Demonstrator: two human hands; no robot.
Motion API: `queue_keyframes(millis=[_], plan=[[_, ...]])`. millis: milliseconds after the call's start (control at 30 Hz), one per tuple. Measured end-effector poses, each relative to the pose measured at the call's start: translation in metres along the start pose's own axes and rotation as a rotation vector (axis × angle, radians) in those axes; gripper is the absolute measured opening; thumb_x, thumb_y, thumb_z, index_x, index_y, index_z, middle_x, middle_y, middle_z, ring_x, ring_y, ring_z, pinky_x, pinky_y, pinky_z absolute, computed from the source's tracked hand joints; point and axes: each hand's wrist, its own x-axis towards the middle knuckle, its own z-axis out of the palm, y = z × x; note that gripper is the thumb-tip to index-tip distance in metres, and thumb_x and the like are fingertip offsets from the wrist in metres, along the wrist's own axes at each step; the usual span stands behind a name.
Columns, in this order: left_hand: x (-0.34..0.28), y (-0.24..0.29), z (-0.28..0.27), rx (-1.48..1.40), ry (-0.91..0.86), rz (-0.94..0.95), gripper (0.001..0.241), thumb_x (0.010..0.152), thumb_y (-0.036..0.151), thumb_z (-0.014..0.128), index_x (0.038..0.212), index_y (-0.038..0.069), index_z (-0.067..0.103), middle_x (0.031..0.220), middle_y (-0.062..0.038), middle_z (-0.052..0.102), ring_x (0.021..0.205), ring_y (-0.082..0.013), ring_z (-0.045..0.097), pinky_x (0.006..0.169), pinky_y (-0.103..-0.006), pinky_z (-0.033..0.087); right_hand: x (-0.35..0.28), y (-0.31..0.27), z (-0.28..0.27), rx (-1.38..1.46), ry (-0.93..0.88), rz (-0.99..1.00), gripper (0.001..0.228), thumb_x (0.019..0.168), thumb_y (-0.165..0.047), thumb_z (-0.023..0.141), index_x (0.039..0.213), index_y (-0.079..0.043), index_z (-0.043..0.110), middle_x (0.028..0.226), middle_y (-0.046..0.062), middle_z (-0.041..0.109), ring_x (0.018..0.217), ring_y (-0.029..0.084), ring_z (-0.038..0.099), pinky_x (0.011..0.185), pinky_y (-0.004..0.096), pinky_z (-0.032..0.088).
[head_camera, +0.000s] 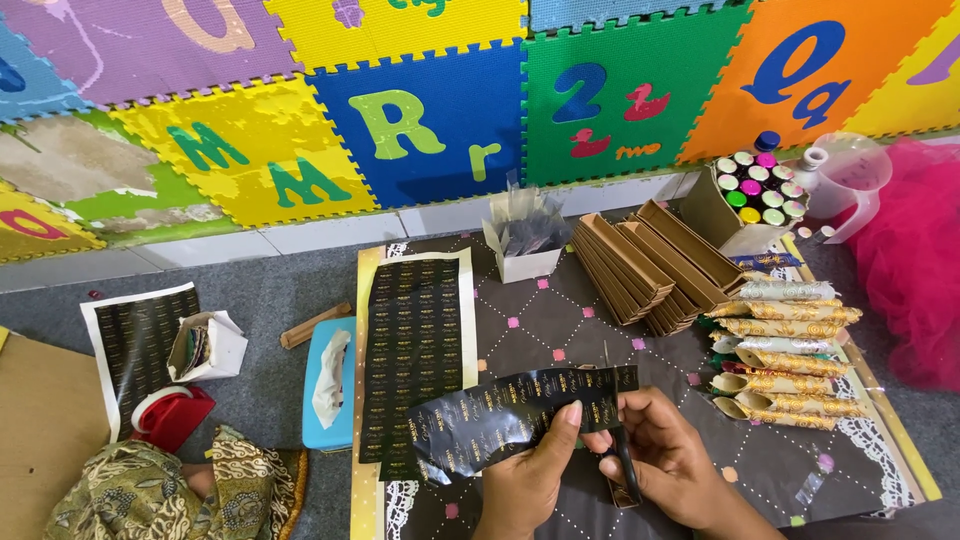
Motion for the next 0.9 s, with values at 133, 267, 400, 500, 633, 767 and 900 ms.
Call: queue_keyframes(millis=[133,267,400,500,633,767,900], plan=[[0.004,0.015,0.001,-0.060,-0.095,-0.029,0.019,0.094,0.010,0.071,0.078,0.004,0.079,0.077,-0.004,0.080,0.078,-0.0166,0.077,0.092,-0.0341,0.065,0.001,-0.003,0.001,0.017,-0.025,-0.013,0.046,0.085,-0.008,0.081,0.124,-0.001,0.059,0.106,0.010,0.071,0.091,0.016,0.069,0.074,0.031,0.055],[-0.001,0.003,-0.001,-0.007,-0.062,-0.055,0.018,0.092,0.012,0.074,0.078,0.003,0.082,0.080,-0.002,0.081,0.077,-0.0112,0.076,0.089,-0.0284,0.064,0.001,-0.002,0.001,0.012,-0.012,-0.014,0.046,0.084,-0.006,0.081,0.125,-0.001,0.059,0.105,0.010,0.071,0.090,0.016,0.070,0.073,0.031,0.057],[0.006,0.017,0.004,-0.100,-0.064,-0.029,0.016,0.092,0.008,0.074,0.077,0.005,0.078,0.075,-0.004,0.079,0.075,-0.0165,0.077,0.089,-0.0356,0.066,0.004,-0.007,0.005,0.045,-0.021,-0.029,0.042,0.085,-0.004,0.079,0.122,0.001,0.060,0.100,0.010,0.069,0.087,0.017,0.068,0.074,0.032,0.056],[0.005,0.012,0.003,-0.017,-0.021,0.100,0.010,0.090,0.007,0.076,0.080,0.006,0.079,0.078,-0.001,0.078,0.078,-0.0134,0.075,0.091,-0.0330,0.065,0.006,-0.015,0.008,0.080,-0.042,-0.014,0.039,0.088,-0.004,0.077,0.122,0.003,0.059,0.093,0.010,0.067,0.084,0.016,0.063,0.073,0.031,0.055],[0.002,0.006,0.000,0.000,-0.012,-0.026,0.010,0.089,0.011,0.077,0.080,0.007,0.081,0.083,-0.002,0.081,0.081,-0.0145,0.078,0.089,-0.0327,0.066,0.008,-0.020,0.011,0.075,-0.054,-0.037,0.037,0.089,-0.005,0.076,0.120,0.004,0.059,0.093,0.009,0.067,0.083,0.017,0.062,0.073,0.032,0.055],[0.002,0.006,0.000,0.008,0.012,0.020,0.005,0.087,0.010,0.079,0.084,0.006,0.081,0.089,-0.003,0.081,0.084,-0.0142,0.078,0.091,-0.0328,0.066,0.010,-0.026,0.014,0.088,-0.075,-0.063,0.036,0.091,-0.003,0.073,0.123,0.004,0.058,0.090,0.011,0.067,0.080,0.017,0.062,0.072,0.032,0.054],[-0.006,-0.006,-0.005,0.056,0.042,-0.193,0.012,0.085,0.014,0.082,0.083,0.004,0.086,0.080,0.000,0.083,0.071,-0.0066,0.075,0.079,-0.0248,0.067,0.010,-0.026,0.015,0.069,-0.065,-0.054,0.033,0.091,-0.003,0.074,0.119,0.004,0.059,0.088,0.012,0.069,0.078,0.015,0.063,0.069,0.030,0.055]])
